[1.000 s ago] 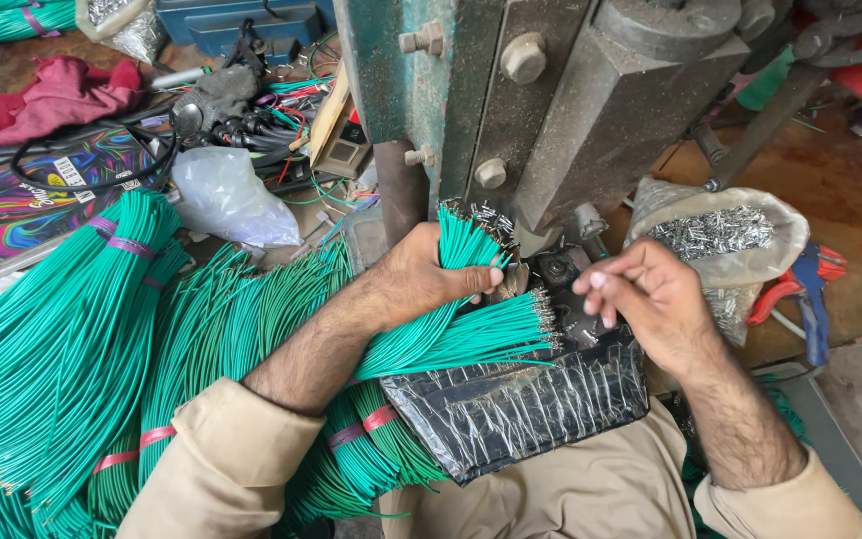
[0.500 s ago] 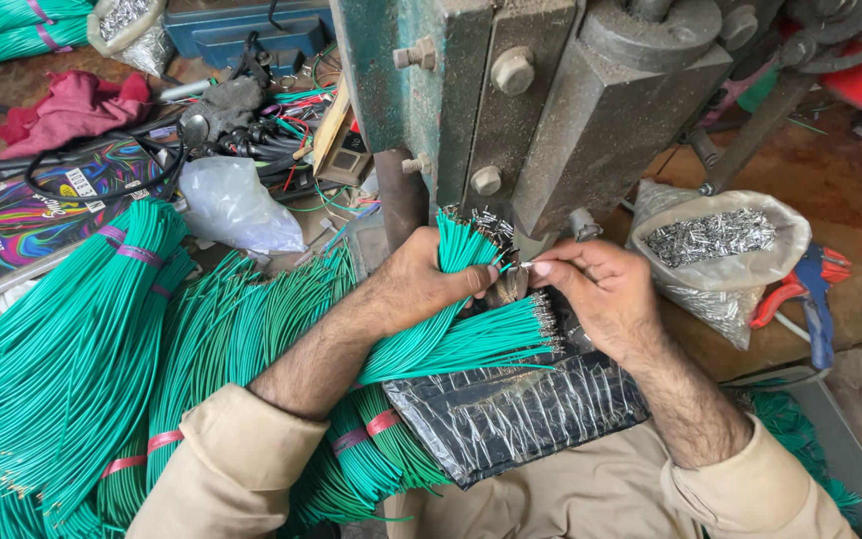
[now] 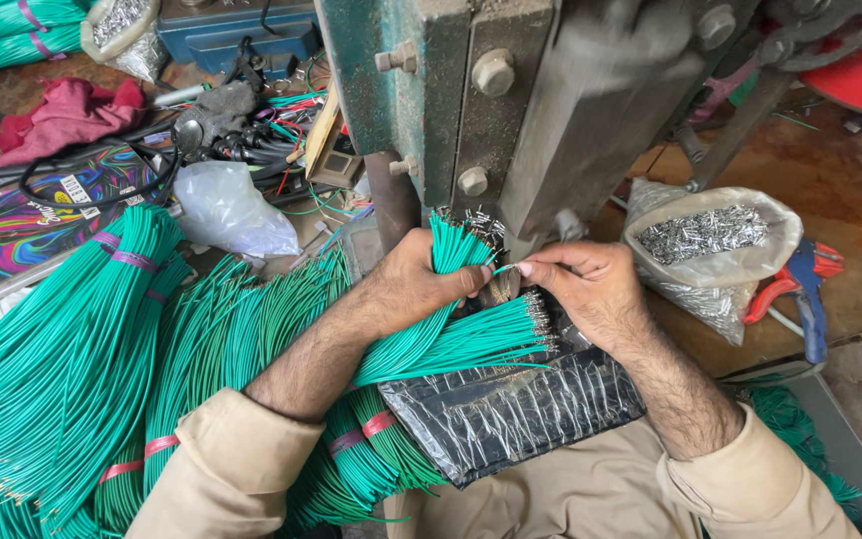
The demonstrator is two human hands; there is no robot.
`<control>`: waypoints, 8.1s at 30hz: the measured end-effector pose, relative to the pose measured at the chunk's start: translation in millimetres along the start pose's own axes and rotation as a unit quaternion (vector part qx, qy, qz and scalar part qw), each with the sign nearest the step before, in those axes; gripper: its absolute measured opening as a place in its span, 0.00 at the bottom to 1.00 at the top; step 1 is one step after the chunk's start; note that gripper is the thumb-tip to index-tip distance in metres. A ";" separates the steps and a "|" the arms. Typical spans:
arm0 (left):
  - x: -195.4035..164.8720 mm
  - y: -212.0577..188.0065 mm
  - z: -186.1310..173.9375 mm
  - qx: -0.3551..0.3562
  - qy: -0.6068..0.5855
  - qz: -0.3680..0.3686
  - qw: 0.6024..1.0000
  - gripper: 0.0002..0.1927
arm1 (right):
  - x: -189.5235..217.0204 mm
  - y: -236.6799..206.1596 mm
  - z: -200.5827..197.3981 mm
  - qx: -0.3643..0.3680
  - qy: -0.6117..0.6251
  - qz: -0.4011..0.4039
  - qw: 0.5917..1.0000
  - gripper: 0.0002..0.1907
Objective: The person holds a bundle of green insulated wires in one hand and, one at a time, fits a metal terminal connector onto the stripped end of a wire, places the terminal under a bench-mounted press machine, and operates the press to crimp the terminal onto the wire, repeating the cycle for successive wires.
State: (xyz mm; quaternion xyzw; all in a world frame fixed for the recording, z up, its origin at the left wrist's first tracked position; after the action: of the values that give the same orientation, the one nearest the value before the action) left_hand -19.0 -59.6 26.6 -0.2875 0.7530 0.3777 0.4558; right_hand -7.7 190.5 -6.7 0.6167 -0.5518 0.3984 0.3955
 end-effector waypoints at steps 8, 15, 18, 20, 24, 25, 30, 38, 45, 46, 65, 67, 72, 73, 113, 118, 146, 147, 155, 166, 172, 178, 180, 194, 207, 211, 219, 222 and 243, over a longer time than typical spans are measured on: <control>3.0 -0.9 3.4 0.017 -0.062 0.054 0.996 0.11 | 14.9 -32.6 -22.1 0.094 0.102 -0.018 0.990 0.08; 12.8 -0.6 2.9 0.021 -0.077 0.020 0.997 0.10 | 20.7 -56.3 -64.5 0.066 -0.263 -0.028 0.962 0.08; 13.2 0.3 3.2 0.024 -0.112 0.039 0.993 0.10 | 24.4 -56.3 -58.6 0.045 -0.275 -0.083 0.957 0.06; 13.4 1.3 4.8 0.024 -0.130 0.023 0.991 0.09 | 23.9 -53.6 -50.1 0.001 -0.249 0.054 0.967 0.06; 12.8 1.8 2.9 0.026 -0.152 0.041 0.987 0.09 | 32.1 -44.2 -42.4 0.001 -0.210 0.043 0.977 0.07; 13.3 1.4 2.2 0.024 -0.152 0.035 0.987 0.09 | 34.1 -42.8 -42.7 0.011 -0.228 0.022 0.973 0.08; 18.0 0.6 -1.8 0.014 -0.125 0.019 0.992 0.08 | 35.0 -42.0 -57.3 0.072 -0.294 0.001 0.953 0.09; 9.8 1.5 1.1 0.003 -0.099 0.001 0.995 0.08 | 12.4 -30.5 -34.4 0.008 -0.086 0.063 0.994 0.06; 2.3 1.1 0.1 -0.004 -0.063 -0.021 0.998 0.09 | 4.3 -7.4 3.1 0.043 0.142 -0.014 0.989 0.08; 2.4 0.8 -0.1 -0.005 -0.068 -0.017 0.998 0.08 | 2.5 -6.2 3.6 0.045 0.138 -0.015 0.989 0.07; 1.1 4.3 3.3 -0.008 -0.038 -0.023 0.999 0.09 | -6.3 -0.9 3.5 0.000 0.038 -0.007 0.999 0.05; 1.1 5.5 2.8 -0.001 -0.036 -0.014 0.999 0.09 | -3.3 -2.0 3.3 0.018 0.064 -0.012 0.998 0.06; 2.6 2.6 -0.5 -0.004 -0.051 0.004 0.999 0.11 | 13.3 -21.1 -11.4 0.069 0.079 -0.047 0.993 0.08; 3.4 2.5 -1.1 -0.006 -0.072 0.001 0.997 0.11 | 17.1 -26.5 -16.4 0.068 0.069 -0.031 0.995 0.08; 1.5 4.8 1.1 -0.006 -0.034 -0.023 0.999 0.10 | -6.1 1.9 -1.2 -0.013 -0.022 0.022 0.999 0.06; 4.0 6.5 1.2 -0.002 -0.016 -0.008 1.000 0.11 | -1.6 0.6 -0.5 0.007 0.009 -0.016 1.000 0.06; 6.4 3.3 -0.6 -0.001 -0.037 -0.012 0.999 0.09 | 7.5 -11.7 -3.0 0.038 0.068 -0.056 0.995 0.09; 6.0 2.9 -0.9 -0.001 -0.041 -0.010 0.999 0.09 | 6.0 -9.7 1.9 0.036 0.081 -0.067 0.994 0.09; 1.1 2.8 -3.0 -0.002 -0.024 -0.008 1.000 0.10 | -0.4 0.3 3.9 0.014 0.025 -0.003 1.000 0.06; 3.2 5.4 -0.1 -0.010 -0.025 0.005 1.000 0.09 | 7.7 -2.9 2.8 0.014 0.031 -0.005 0.999 0.07; 5.9 5.0 6.8 0.006 -0.053 0.033 0.998 0.08 | 3.5 -22.6 -21.7 0.048 0.074 -0.039 0.995 0.08; 8.6 5.9 6.8 0.016 -0.046 0.033 0.998 0.09 | -7.0 -1.3 -111.6 -0.154 -0.322 -0.027 0.934 0.10; 7.5 5.6 7.8 0.016 -0.040 0.024 0.999 0.09 | -12.6 8.7 -130.8 -0.144 -0.411 -0.057 0.899 0.12; 9.5 10.5 0.7 0.018 -0.079 0.008 0.997 0.09 | -34.1 21.3 -168.4 -0.203 -0.389 -0.053 0.897 0.08; 12.4 13.8 3.5 0.028 -0.095 -0.001 0.995 0.09 | -7.9 -37.2 -73.4 0.099 -0.189 0.017 0.977 0.08; 14.2 13.0 2.7 0.029 -0.085 0.004 0.996 0.09 | -1.6 -43.9 -68.1 0.094 -0.212 -0.079 0.970 0.08; 17.6 11.6 2.6 0.028 -0.097 0.009 0.995 0.09 | -52.3 -35.4 -79.9 0.078 0.143 0.064 0.984 0.11; 18.0 11.1 3.4 0.031 -0.105 0.003 0.994 0.09 | -56.8 -35.8 -85.7 0.082 0.233 0.059 0.967 0.09; 18.2 11.2 2.3 0.021 -0.121 0.001 0.992 0.09 | -7.7 -21.4 -40.0 -0.043 0.037 -0.031 0.998 0.06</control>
State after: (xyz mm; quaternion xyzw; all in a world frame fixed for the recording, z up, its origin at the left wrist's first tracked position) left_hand -34.3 -53.2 12.9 -0.2291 0.7001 0.3946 0.5492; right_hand 10.9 232.1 -0.1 0.6008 -0.5343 0.3844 0.4537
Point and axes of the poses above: each hand's wrist, its own y-axis towards the middle knuckle, its own z-axis out of the palm, x = y × z, the point moved 1 cm from there along y, towards the middle knuckle, and after that the axes turned 14 degrees about z, right-handed, at the moved point
